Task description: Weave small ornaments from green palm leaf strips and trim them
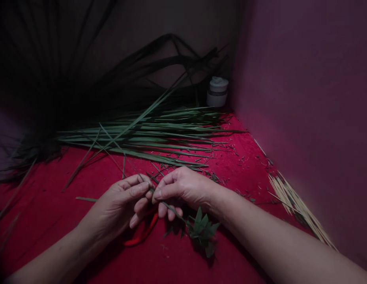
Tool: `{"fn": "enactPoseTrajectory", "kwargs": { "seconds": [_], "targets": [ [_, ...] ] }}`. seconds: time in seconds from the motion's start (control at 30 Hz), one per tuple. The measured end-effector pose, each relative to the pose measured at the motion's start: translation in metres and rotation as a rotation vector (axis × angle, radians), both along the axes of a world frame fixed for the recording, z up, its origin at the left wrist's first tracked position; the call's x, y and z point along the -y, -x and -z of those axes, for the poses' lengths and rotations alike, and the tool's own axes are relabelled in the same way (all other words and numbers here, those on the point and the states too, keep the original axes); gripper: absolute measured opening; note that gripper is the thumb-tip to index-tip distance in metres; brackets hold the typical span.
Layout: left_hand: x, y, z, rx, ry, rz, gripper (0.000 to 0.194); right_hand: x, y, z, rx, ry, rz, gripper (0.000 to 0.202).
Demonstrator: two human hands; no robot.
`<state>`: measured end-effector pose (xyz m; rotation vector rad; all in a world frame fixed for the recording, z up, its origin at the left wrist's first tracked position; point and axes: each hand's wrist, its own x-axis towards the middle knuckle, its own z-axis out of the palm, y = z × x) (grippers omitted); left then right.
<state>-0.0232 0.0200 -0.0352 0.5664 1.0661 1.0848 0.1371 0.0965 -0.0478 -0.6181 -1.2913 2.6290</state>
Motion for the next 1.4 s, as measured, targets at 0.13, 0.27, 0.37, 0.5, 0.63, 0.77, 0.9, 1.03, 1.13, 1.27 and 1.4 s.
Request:
{"fn": "enactPoseTrajectory", "kwargs": {
  "seconds": [0.13, 0.27, 0.37, 0.5, 0.63, 0.77, 0.9, 1.03, 1.13, 1.27, 1.4],
  "targets": [
    [-0.001, -0.001, -0.001, 0.020, -0.021, -0.001, 0.011, 0.000, -0.001, 0.003, -0.024, 0.070, -0.002, 0.011],
    [0.000, -0.001, -0.002, 0.028, -0.070, 0.060, 0.012, 0.000, -0.002, 0.007, -0.066, 0.118, -0.044, 0.013],
    [0.000, 0.000, 0.001, 0.027, -0.076, 0.099, 0.012, -0.002, -0.003, 0.009, -0.098, 0.130, -0.065, 0.014],
    [-0.003, -0.001, 0.004, 0.015, -0.070, 0.097, 0.012, -0.004, -0.003, 0.011, -0.130, 0.133, -0.105, 0.014],
    [-0.005, -0.001, 0.002, -0.022, -0.071, 0.054, 0.015, -0.006, -0.004, 0.013, -0.146, 0.105, -0.117, 0.015],
    [-0.006, 0.002, -0.002, -0.102, -0.083, -0.060, 0.016, -0.007, -0.005, 0.013, -0.147, 0.097, -0.120, 0.014],
    [-0.008, 0.004, -0.004, -0.140, -0.079, -0.117, 0.020, -0.005, -0.003, 0.012, -0.145, 0.052, -0.077, 0.015],
    [-0.009, 0.003, -0.008, -0.173, -0.064, -0.120, 0.023, 0.000, 0.001, 0.008, -0.112, 0.001, 0.040, 0.015],
    [-0.008, 0.001, -0.009, -0.195, -0.076, -0.109, 0.022, 0.003, 0.002, 0.005, -0.078, -0.026, 0.120, 0.015],
    [-0.007, 0.002, -0.009, -0.174, -0.109, -0.082, 0.019, 0.005, 0.002, 0.005, -0.072, -0.047, 0.136, 0.015],
    [-0.007, 0.005, -0.011, -0.097, -0.126, -0.066, 0.013, 0.003, 0.000, 0.007, -0.095, -0.029, 0.090, 0.013]
  ]
}}
